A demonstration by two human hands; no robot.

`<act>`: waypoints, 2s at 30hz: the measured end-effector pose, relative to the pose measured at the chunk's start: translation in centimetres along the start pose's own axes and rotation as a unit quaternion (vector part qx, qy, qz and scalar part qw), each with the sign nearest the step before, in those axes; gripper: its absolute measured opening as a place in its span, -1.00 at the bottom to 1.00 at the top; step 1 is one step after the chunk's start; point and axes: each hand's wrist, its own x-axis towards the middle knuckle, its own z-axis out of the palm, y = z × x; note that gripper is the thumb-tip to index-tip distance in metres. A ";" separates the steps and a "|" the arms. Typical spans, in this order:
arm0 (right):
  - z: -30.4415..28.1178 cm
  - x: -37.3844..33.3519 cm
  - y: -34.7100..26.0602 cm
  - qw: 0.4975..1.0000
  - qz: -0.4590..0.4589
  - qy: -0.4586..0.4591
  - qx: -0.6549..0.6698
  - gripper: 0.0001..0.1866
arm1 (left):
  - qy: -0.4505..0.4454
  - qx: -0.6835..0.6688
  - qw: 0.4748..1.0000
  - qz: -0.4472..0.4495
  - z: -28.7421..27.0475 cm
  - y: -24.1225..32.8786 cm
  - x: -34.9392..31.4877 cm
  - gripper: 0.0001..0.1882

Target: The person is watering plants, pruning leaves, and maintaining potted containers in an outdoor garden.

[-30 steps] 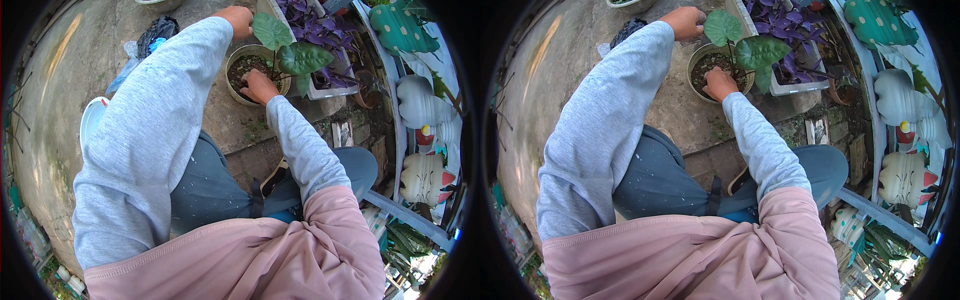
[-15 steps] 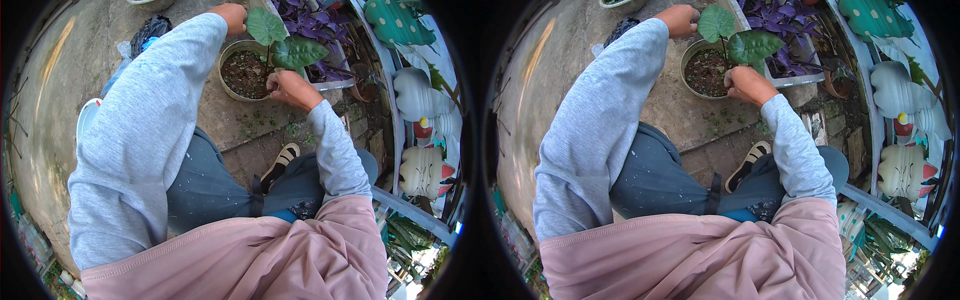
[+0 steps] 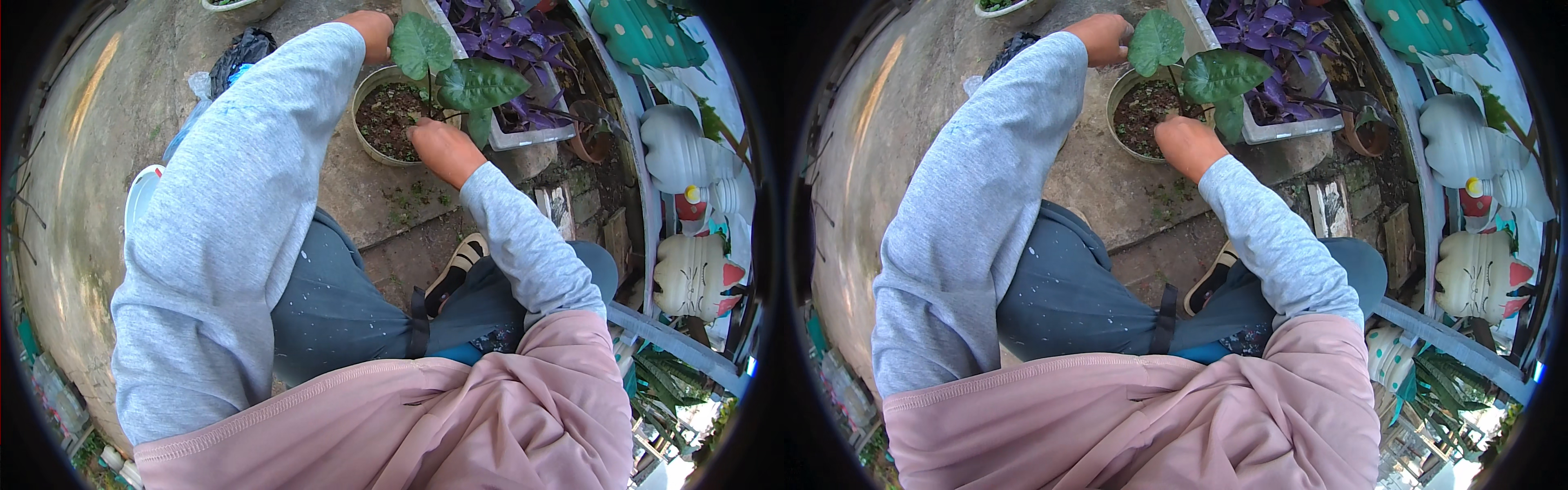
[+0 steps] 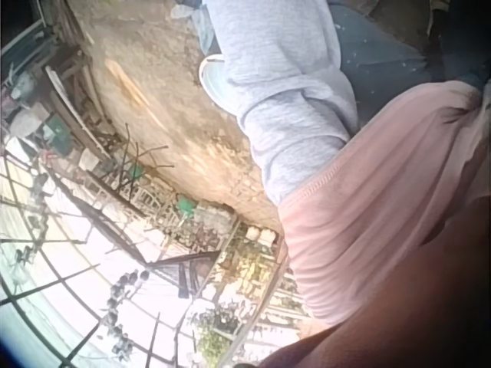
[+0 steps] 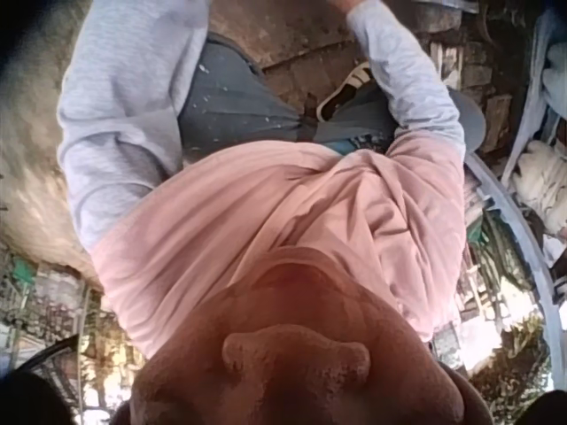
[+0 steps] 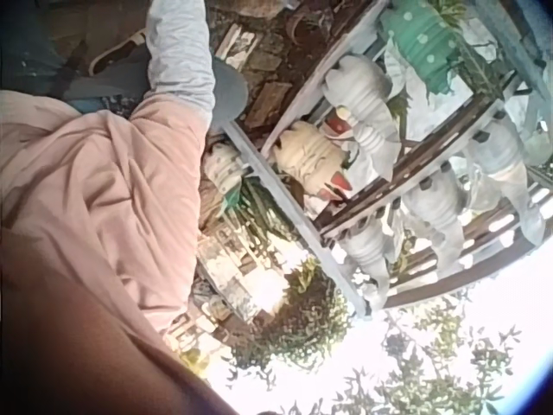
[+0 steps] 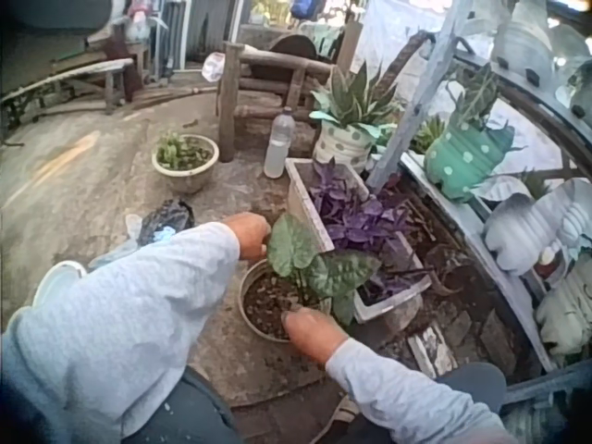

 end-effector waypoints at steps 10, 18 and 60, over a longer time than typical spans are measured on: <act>4.0 3.8 1.8 0.996 0.054 -0.020 -0.065 -0.86 | 0.003 -0.066 0.998 -0.018 0.7 -2.2 0.0 -0.75; 2.3 5.1 1.3 0.984 0.030 -0.021 0.175 -0.84 | -0.023 -0.054 0.998 -0.010 1.0 -2.8 0.4 -0.73; 3.8 7.7 -0.4 0.966 0.248 0.009 -0.076 -0.78 | -0.024 -0.006 0.999 -0.032 -0.2 -1.7 -0.8 -0.71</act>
